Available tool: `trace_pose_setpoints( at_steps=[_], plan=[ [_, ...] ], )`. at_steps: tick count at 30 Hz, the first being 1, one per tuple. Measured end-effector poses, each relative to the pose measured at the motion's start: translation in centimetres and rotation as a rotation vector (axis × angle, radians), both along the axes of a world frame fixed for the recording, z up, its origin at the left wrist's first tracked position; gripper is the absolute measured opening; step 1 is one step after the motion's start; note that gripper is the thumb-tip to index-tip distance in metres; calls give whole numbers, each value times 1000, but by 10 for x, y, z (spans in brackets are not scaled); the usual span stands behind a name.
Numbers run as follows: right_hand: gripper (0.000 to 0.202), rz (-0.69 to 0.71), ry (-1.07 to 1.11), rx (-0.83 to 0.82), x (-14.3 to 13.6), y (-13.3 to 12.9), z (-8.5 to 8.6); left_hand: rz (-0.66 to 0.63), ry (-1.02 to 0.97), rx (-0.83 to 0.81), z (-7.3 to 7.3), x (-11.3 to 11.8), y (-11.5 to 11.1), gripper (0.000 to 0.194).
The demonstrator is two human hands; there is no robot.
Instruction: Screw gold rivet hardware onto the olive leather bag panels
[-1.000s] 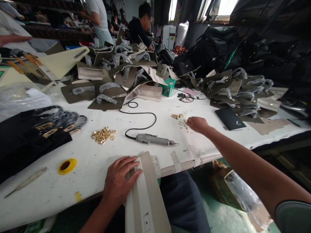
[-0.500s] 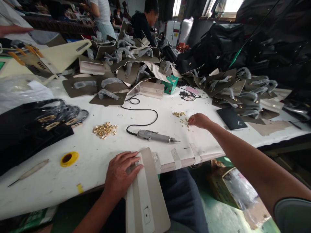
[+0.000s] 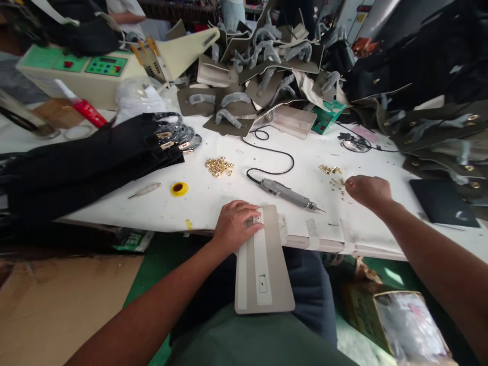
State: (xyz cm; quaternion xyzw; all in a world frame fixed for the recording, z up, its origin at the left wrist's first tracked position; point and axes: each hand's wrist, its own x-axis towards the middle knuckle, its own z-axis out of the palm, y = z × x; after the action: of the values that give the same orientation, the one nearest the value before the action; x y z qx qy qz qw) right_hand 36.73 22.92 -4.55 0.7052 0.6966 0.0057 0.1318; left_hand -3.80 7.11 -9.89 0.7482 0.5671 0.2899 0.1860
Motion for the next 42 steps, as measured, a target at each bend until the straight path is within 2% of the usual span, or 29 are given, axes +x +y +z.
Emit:
trace_pose_setpoints(
  at_steps=[3, 5, 7, 9, 11, 14, 18, 22, 25, 33, 38, 42],
  plan=[
    [26, -13, 75, 128, -18, -18, 18, 0, -13, 4, -1, 1, -1, 27],
    [23, 51, 315, 187, -47, -41, 30, 0, -20, 4, -1, 2, -2, 27],
    [20, 192, 646, 104, -87, -72, 35, -2, -25, 3, 0, 3, -2, 26],
    [20, 308, 861, -77, -132, -101, 30, -5, -26, 2, 1, 3, -1, 27],
    [22, 385, 970, -194, -171, -122, 18, -6, -25, 3, 1, 4, -1, 27],
    [22, 419, 978, -214, -205, -133, -4, -8, -20, 6, 2, 4, -2, 25],
    [17, 417, 911, -134, -214, -128, -18, -10, -20, 9, 2, 3, -3, 27],
    [15, 337, 869, -108, -216, -129, -19, -15, -26, 13, 2, 3, -4, 29],
    [15, 259, 919, -102, -218, -130, -19, -17, -33, 14, 1, 3, -4, 29],
    [15, 220, 925, -197, -216, -124, -15, -23, -33, 28, 1, 2, -3, 26],
    [14, 96, 917, -235, -218, -120, -14, -30, -25, 20, 2, 2, -4, 28],
    [19, 87, 962, -318, -217, -110, -13, -42, -30, 14, 0, 1, -3, 30]
  ],
)
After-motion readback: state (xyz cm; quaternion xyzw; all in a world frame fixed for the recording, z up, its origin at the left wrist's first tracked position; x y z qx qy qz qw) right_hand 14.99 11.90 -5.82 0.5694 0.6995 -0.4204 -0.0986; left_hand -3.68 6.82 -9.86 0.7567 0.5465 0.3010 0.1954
